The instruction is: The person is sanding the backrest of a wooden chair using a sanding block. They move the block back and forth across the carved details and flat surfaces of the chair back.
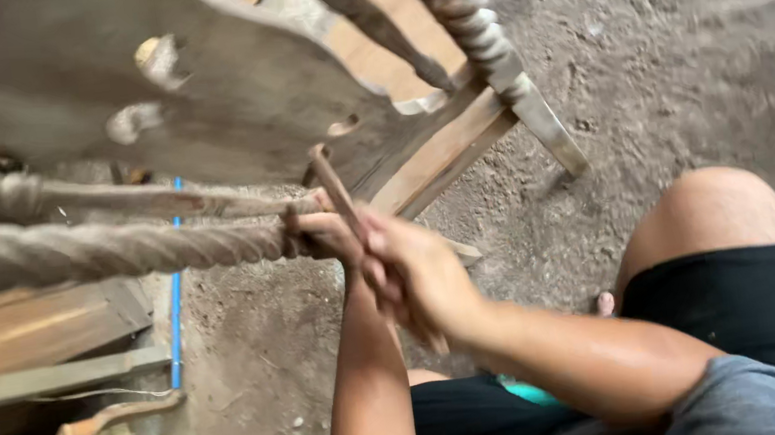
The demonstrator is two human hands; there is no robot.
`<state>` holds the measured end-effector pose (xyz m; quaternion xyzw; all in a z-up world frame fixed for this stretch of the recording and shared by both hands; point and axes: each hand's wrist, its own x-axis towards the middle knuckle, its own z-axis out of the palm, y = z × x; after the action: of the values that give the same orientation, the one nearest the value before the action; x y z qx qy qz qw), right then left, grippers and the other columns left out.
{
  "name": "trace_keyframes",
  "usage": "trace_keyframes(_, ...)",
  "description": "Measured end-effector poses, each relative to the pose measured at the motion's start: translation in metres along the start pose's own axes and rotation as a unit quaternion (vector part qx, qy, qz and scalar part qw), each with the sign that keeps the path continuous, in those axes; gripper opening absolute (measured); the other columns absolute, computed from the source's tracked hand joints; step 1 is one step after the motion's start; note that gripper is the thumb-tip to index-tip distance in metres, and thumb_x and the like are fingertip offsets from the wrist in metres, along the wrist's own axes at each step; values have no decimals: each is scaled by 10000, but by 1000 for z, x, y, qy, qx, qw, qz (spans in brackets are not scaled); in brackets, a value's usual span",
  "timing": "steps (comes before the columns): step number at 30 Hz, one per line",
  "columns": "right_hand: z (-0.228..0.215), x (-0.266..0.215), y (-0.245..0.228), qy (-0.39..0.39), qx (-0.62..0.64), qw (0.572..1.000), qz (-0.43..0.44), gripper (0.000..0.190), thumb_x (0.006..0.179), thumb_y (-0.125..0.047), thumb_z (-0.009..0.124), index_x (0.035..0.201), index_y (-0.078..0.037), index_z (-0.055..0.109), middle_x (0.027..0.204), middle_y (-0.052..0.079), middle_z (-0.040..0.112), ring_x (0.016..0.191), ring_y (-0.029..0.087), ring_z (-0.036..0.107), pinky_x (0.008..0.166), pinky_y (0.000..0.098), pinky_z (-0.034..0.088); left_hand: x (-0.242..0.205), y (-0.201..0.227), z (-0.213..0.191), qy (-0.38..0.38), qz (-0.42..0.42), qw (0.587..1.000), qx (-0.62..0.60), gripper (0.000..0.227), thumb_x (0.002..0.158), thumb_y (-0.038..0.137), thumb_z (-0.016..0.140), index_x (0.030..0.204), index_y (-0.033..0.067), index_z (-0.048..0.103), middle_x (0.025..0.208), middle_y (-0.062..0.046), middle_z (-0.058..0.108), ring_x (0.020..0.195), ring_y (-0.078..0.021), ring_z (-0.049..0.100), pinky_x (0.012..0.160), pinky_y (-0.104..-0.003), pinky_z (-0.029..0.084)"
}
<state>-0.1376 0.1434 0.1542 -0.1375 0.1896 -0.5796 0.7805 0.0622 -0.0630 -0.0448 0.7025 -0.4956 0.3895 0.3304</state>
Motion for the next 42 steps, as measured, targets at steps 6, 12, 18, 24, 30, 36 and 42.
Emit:
trace_keyframes(6,-10,31,-11,-89,95,991,36,561,1025,-204,440,1578,-111,459,685,-70,453,496,47,377,426,197,317,8,-14,-30,-184,-180,959,-122,294,1134,198,394,1260,-20,545,1037,-128,630,784,-172,623,666,-292,524)
trace_keyframes(12,4,-22,-8,-27,37,999,29,569,994,-204,424,1560,-182,479,632,-51,444,472,57,387,409,207,357,16,1,-56,-189,-176,954,-152,284,1123,180,418,1284,-36,509,1036,-140,631,794,-194,631,672,-306,527)
trace_keyframes(18,-6,47,-37,-100,64,991,56,508,1035,-145,437,1539,-140,493,707,-44,484,526,48,372,434,195,306,28,-4,-53,-184,-150,956,-173,291,1111,161,443,1307,-52,472,1035,-152,631,804,-216,639,679,-320,531)
trace_keyframes(24,-12,-3,-11,-69,141,984,81,553,1001,-177,426,1550,-213,479,645,-43,476,512,53,392,419,197,322,23,-1,-51,-188,-128,954,-197,313,1100,143,467,1330,-68,436,1034,-164,632,813,-239,647,686,-334,534)
trace_keyframes(30,3,16,-8,-62,144,986,62,535,1042,-205,456,1566,-93,457,708,-53,512,514,51,372,411,189,299,28,15,-71,-135,-63,956,-253,349,1089,124,491,1353,-84,400,1032,-176,632,823,-261,655,693,-348,538)
trace_keyframes(36,-22,20,-24,2,-305,950,-64,459,1002,-149,511,1449,-120,611,652,-20,523,488,82,438,425,258,382,20,32,-86,-60,-25,954,-292,393,1077,106,516,1376,-100,364,1031,-188,632,833,-284,663,699,-362,541)
trace_keyframes(42,-12,2,-44,-10,-724,645,-245,506,940,-84,569,1445,-79,592,696,218,631,590,378,648,556,498,522,21,35,-89,-32,-13,943,-330,445,1066,87,540,1400,-116,328,1030,-200,633,843,-306,671,706,-376,545)
